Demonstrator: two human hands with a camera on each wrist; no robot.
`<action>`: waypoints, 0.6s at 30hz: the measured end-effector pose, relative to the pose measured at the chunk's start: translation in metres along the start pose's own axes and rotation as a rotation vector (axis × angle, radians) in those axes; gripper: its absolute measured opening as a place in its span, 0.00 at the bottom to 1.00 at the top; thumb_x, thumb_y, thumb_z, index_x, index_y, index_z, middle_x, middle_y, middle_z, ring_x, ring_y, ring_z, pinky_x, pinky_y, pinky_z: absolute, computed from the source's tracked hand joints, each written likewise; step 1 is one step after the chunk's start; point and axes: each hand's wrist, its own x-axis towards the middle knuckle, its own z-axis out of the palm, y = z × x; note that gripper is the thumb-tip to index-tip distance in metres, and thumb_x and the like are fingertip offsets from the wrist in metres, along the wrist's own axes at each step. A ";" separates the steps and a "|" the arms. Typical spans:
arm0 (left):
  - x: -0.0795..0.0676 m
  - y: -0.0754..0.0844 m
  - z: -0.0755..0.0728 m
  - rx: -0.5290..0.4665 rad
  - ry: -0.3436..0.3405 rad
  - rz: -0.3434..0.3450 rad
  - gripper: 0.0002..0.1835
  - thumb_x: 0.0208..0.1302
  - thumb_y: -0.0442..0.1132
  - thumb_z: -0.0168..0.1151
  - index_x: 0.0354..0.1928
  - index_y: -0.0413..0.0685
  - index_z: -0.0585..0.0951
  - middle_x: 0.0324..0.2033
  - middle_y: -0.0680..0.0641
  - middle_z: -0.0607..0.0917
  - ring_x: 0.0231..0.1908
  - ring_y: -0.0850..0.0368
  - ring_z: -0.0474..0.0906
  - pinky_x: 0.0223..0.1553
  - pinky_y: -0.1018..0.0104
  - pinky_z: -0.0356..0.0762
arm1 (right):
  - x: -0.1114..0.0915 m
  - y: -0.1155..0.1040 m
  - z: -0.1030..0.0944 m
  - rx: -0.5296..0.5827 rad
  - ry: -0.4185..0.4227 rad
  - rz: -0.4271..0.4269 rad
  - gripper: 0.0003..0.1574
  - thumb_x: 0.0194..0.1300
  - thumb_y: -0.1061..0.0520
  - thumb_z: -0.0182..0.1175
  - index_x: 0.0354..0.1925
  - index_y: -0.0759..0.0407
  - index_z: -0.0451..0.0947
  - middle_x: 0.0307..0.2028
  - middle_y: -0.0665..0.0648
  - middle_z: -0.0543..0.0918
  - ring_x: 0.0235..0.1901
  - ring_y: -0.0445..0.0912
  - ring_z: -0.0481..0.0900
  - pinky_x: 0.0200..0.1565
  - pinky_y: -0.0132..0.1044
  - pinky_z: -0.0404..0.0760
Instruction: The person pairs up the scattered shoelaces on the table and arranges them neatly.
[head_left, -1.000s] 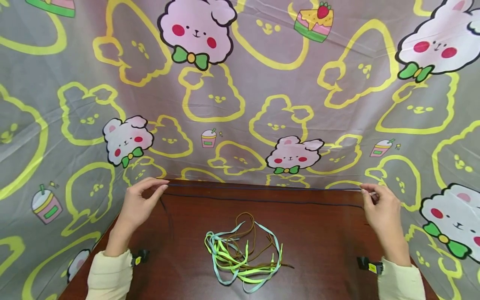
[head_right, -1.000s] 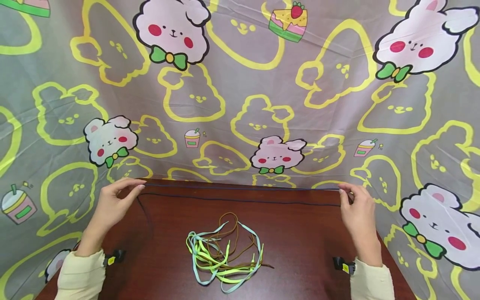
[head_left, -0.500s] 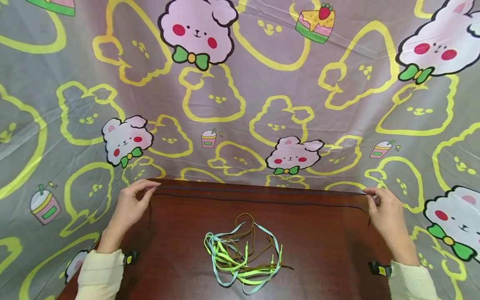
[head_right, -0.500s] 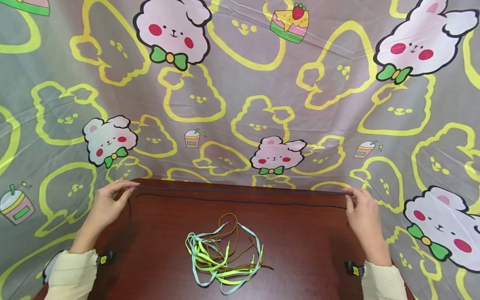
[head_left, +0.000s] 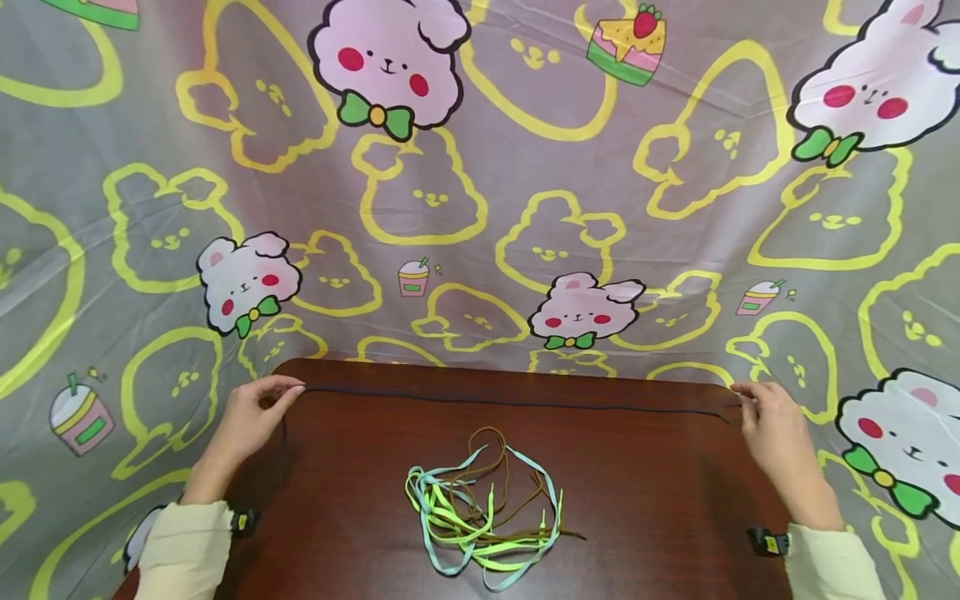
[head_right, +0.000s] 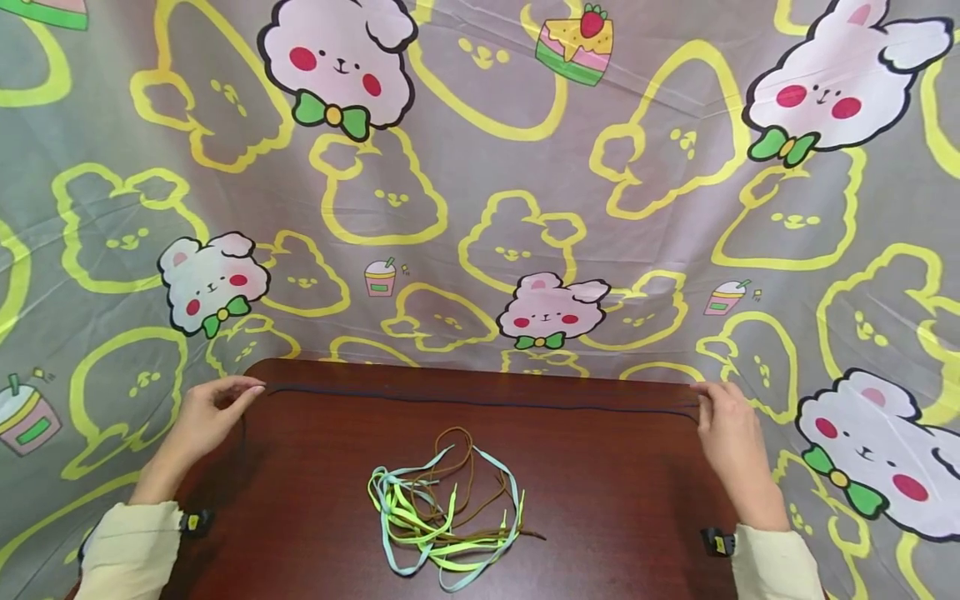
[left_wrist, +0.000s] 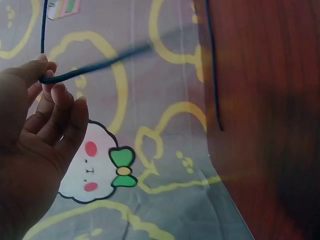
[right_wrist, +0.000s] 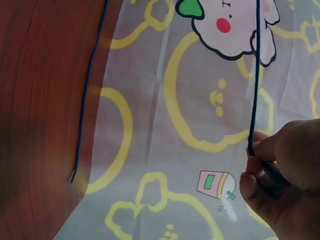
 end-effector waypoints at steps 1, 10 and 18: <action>-0.001 -0.002 0.000 0.005 0.001 -0.002 0.04 0.68 0.34 0.68 0.41 0.41 0.87 0.28 0.48 0.86 0.26 0.64 0.79 0.30 0.78 0.71 | 0.000 0.001 0.000 0.007 -0.009 0.005 0.09 0.61 0.77 0.62 0.40 0.74 0.82 0.33 0.71 0.80 0.31 0.63 0.78 0.32 0.48 0.72; 0.000 -0.012 -0.004 0.001 0.050 0.033 0.08 0.67 0.26 0.64 0.45 0.37 0.87 0.35 0.40 0.86 0.33 0.78 0.73 0.34 0.84 0.70 | 0.009 0.012 -0.006 0.115 -0.218 0.105 0.10 0.63 0.66 0.70 0.44 0.68 0.84 0.34 0.67 0.88 0.28 0.23 0.74 0.27 0.18 0.71; 0.000 -0.023 -0.003 0.011 0.031 -0.005 0.08 0.67 0.28 0.65 0.47 0.35 0.86 0.34 0.38 0.87 0.32 0.81 0.73 0.34 0.84 0.70 | 0.005 0.031 0.002 0.227 -0.343 0.103 0.11 0.64 0.67 0.69 0.46 0.69 0.85 0.38 0.69 0.88 0.30 0.30 0.82 0.31 0.19 0.76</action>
